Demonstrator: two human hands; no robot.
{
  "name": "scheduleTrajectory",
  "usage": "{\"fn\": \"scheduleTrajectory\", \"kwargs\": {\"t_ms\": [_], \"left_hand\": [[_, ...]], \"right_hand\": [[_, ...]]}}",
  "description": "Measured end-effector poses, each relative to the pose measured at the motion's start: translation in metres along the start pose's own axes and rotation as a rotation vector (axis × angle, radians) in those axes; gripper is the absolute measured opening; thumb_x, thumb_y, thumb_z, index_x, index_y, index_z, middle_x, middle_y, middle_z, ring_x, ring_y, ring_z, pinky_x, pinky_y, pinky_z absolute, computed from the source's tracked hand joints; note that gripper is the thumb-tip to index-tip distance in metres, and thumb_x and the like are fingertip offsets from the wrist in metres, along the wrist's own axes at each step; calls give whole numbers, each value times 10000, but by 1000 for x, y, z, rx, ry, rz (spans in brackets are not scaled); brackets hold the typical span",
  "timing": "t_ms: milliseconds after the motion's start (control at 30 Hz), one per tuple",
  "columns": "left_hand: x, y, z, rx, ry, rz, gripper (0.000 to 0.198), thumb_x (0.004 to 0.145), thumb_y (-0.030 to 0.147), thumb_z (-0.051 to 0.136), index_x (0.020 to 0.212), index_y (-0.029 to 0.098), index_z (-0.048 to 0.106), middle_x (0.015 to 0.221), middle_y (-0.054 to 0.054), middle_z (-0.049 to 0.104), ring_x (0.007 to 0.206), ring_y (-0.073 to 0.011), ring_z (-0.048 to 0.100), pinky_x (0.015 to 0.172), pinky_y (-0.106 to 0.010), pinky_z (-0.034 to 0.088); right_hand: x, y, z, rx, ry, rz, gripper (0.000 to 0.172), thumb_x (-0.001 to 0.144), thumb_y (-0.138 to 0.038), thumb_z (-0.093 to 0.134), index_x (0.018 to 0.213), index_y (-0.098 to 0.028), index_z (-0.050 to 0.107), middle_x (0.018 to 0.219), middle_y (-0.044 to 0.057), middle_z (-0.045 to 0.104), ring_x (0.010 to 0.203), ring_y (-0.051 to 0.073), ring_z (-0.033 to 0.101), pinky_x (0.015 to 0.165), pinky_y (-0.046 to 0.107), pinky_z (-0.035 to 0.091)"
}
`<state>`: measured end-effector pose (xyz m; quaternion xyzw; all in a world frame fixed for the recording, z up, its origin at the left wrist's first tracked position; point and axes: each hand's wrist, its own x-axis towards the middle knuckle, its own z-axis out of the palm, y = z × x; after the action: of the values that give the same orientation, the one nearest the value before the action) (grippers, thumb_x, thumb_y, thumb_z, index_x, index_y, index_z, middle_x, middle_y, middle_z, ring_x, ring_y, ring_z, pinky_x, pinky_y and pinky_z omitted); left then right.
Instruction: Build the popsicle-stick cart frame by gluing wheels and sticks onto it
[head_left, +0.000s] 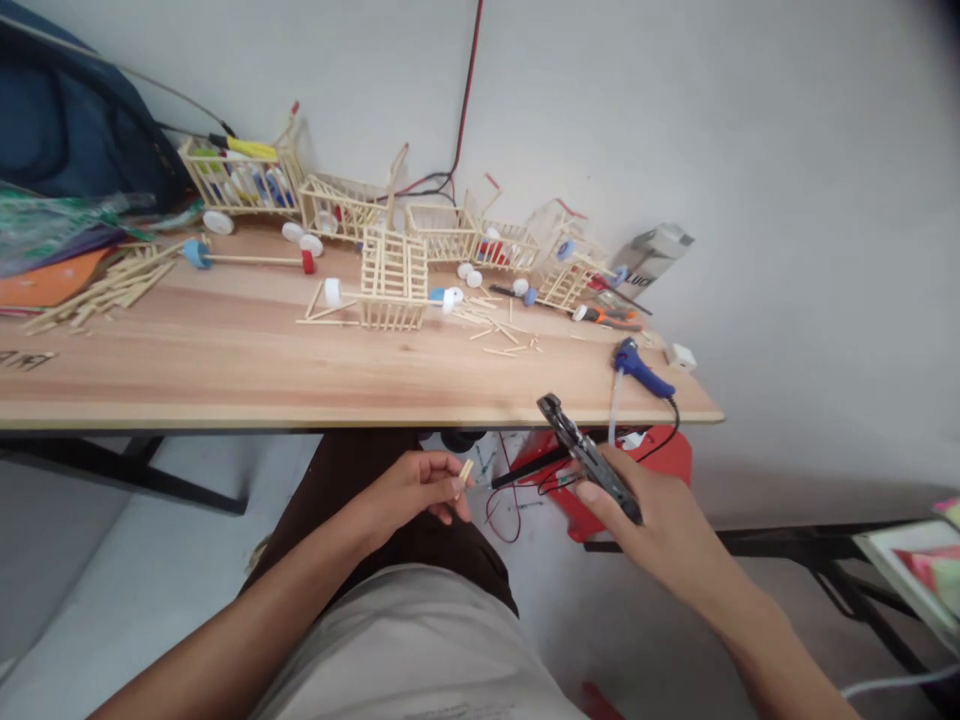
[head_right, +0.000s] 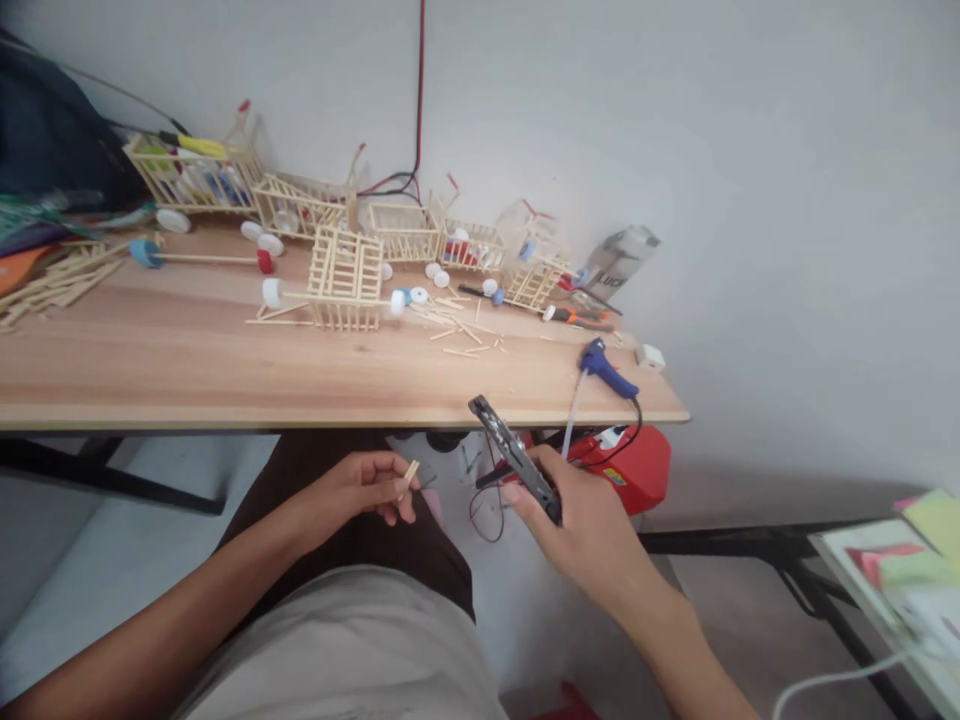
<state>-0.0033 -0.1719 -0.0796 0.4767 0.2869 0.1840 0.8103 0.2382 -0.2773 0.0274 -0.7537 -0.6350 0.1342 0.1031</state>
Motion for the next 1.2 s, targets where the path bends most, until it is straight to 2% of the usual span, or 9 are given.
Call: {"fn": "scheduleTrajectory", "kwargs": {"t_ms": [100,233,367,500,667,833,1067,1200], "left_hand": [[-5,9,3,0,-31,22,426,756,501,751,884,119,613,749,-87,730,705,-142,657,651,-236,486],[-13,19,6,15,-42,36,426,762,512,740,863,122,602,757,-94,728,709,-147,648,655,-247,481],[-17,24,5,37,-13,71,403,755,494,752,835,118,634,821,-98,729,762,-152,631,681,-256,482],[-16,28,2,34,48,101,416,687,491,807,774,106,673,808,-63,683,732,-127,573,679,-249,466],[-18,38,-3,-1,94,158,414,661,479,834,719,106,664,774,-44,646,675,-105,533,665,-249,446],[-22,53,-11,-69,99,260,371,710,447,819,785,112,678,731,-29,628,661,-102,543,655,-239,448],[-32,90,-15,-3,166,367,318,722,380,815,728,118,635,692,-10,620,631,-80,530,639,-212,420],[-39,115,-15,85,229,413,269,718,326,809,751,126,633,716,5,620,653,-77,536,654,-208,435]], "right_hand": [[36,-1,-19,-166,44,2,473,915,-635,412,1043,-225,611,814,66,717,760,267,682,630,310,429],[96,8,-24,-362,99,-64,533,934,-638,389,1132,-190,600,1039,137,709,967,315,661,702,329,419],[149,21,-18,-471,121,72,647,924,-684,367,1164,-129,599,1086,202,688,1015,342,644,773,368,436],[182,33,-6,-540,189,195,731,915,-708,356,1163,-69,609,1108,251,668,1082,372,617,862,407,439],[197,37,14,-544,241,212,748,919,-690,368,1157,-29,627,1143,278,637,1120,414,588,937,468,420],[198,38,23,-504,253,189,764,913,-711,340,1174,-53,630,1176,272,616,1105,427,598,921,496,436],[203,47,27,-420,243,96,792,899,-653,452,1351,-6,514,1300,285,594,1213,412,565,1032,484,394],[205,55,24,-340,279,42,727,889,-596,500,1334,-23,550,1364,273,572,1267,401,544,1055,482,397]]}}
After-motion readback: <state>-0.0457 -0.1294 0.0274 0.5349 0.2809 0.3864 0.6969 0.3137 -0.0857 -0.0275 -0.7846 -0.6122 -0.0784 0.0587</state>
